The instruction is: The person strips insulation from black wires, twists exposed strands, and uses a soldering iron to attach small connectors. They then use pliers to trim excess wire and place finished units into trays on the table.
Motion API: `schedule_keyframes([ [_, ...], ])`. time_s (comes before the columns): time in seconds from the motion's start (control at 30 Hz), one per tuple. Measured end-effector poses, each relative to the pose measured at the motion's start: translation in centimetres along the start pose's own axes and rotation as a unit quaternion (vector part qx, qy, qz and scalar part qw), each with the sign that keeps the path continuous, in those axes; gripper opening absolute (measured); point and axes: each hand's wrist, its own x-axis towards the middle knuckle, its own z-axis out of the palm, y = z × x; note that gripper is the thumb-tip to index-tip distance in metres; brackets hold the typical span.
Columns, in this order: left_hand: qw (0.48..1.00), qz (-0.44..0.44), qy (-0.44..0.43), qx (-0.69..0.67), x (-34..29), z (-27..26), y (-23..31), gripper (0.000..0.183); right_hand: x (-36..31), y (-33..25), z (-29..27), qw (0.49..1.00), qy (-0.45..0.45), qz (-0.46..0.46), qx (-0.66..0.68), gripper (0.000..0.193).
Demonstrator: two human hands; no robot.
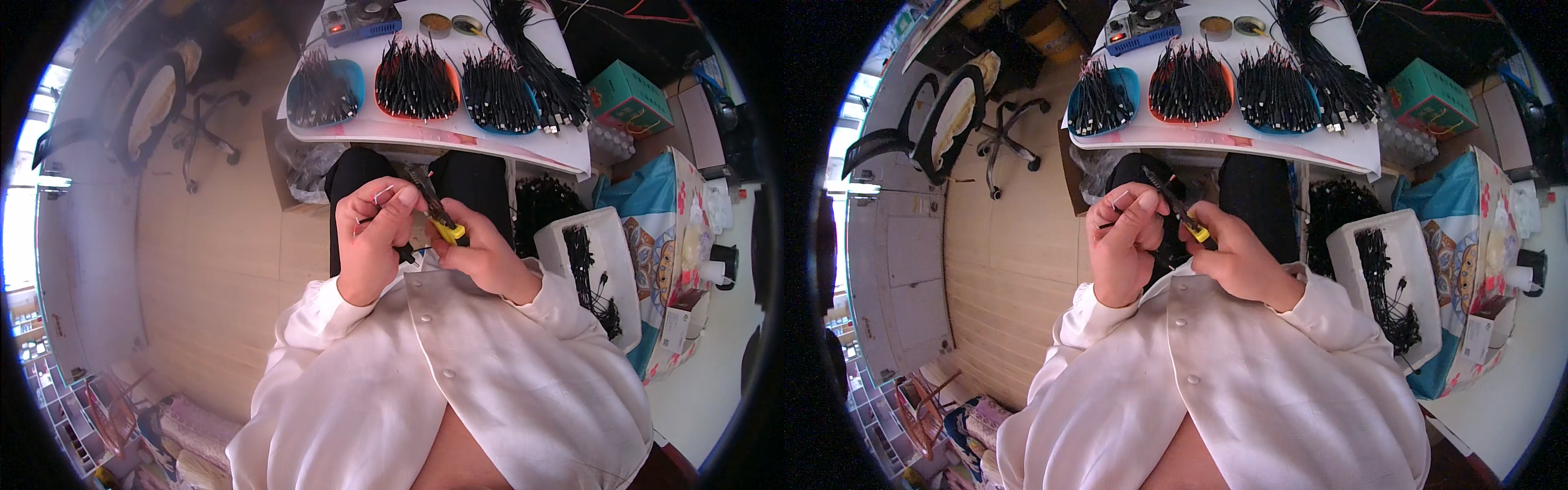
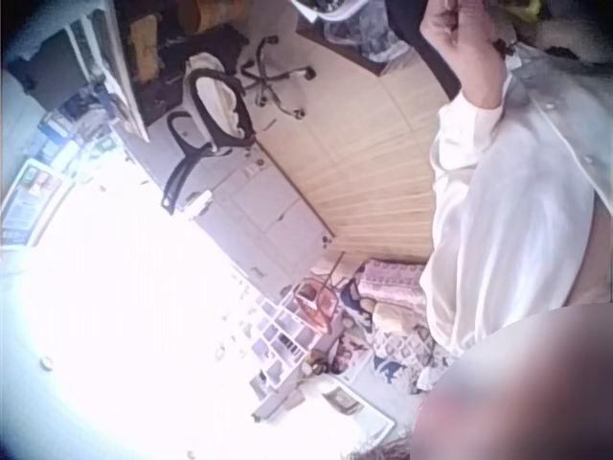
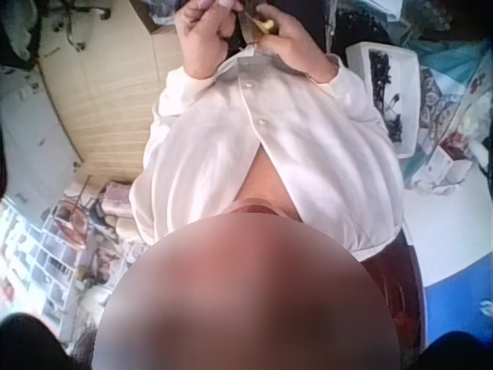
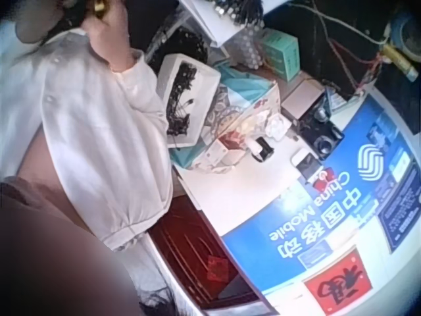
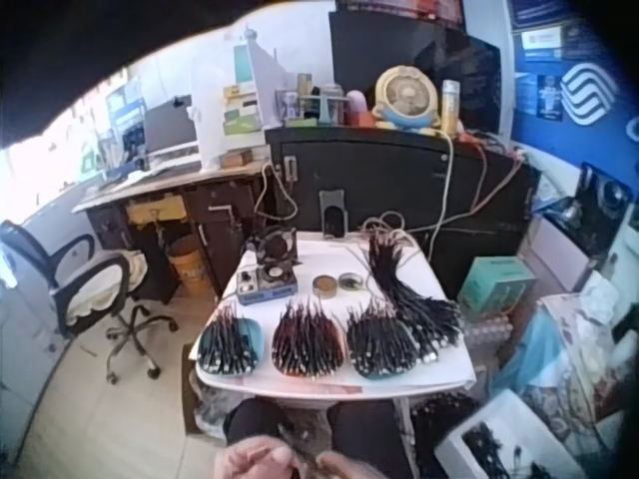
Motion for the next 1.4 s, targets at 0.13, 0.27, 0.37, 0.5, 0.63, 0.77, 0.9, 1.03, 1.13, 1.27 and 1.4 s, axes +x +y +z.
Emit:
schedule_keyframes([
  [0.13,0.998,-0.004,-0.02,-0.064,0.1,-0.1,-0.2,0.017,-0.5,0.6,1.2,0.971,0.0,0.059,0.232,0.034],
  [0.27,0.992,0.037,-0.02,-0.122,-2.1,-0.1,0.6,0.014,0.0,-0.9,-2.1,0.862,0.155,0.023,0.483,0.036],
  [0.37,0.985,0.068,-0.091,-0.131,-3.0,-1.3,1.9,0.016,-0.7,-2.7,-7.1,0.793,0.349,-0.262,0.426,0.027],
  [0.5,0.998,0.05,-0.02,-0.014,-2.4,-1.1,1.5,0.017,-3.3,-2.2,-5.5,0.939,0.219,-0.239,0.117,0.043],
  [0.63,0.988,0.096,-0.007,0.124,-1.7,-0.1,1.4,0.015,-2.9,-3.0,-2.3,0.988,0.086,-0.121,0.038,0.022],
  [0.77,0.983,0.089,-0.022,0.162,-2.0,0.1,1.7,0.014,0.0,-4.3,-0.7,0.982,0.087,-0.158,0.054,0.021],
  [0.9,0.986,0.058,-0.051,0.147,-2.1,-0.2,1.8,0.015,1.8,-4.0,0.3,0.965,0.126,-0.212,0.089,0.022],
  [1.03,0.986,0.058,-0.053,0.148,-2.1,-0.3,1.6,0.016,2.0,-3.8,0.4,0.972,0.122,-0.197,0.038,0.022],
  [1.13,0.989,0.061,-0.048,0.122,-2.0,-0.3,1.5,0.016,2.0,-3.8,0.9,0.968,0.134,-0.203,0.066,0.022],
  [1.27,0.991,0.085,-0.037,0.097,-1.9,-0.2,1.2,0.015,2.0,-3.4,2.1,0.956,0.176,-0.219,0.088,0.02],
  [1.4,0.991,0.095,-0.019,0.092,-1.8,0.1,0.9,0.013,2.0,-3.1,3.0,0.938,0.2,-0.266,0.092,0.019],
])
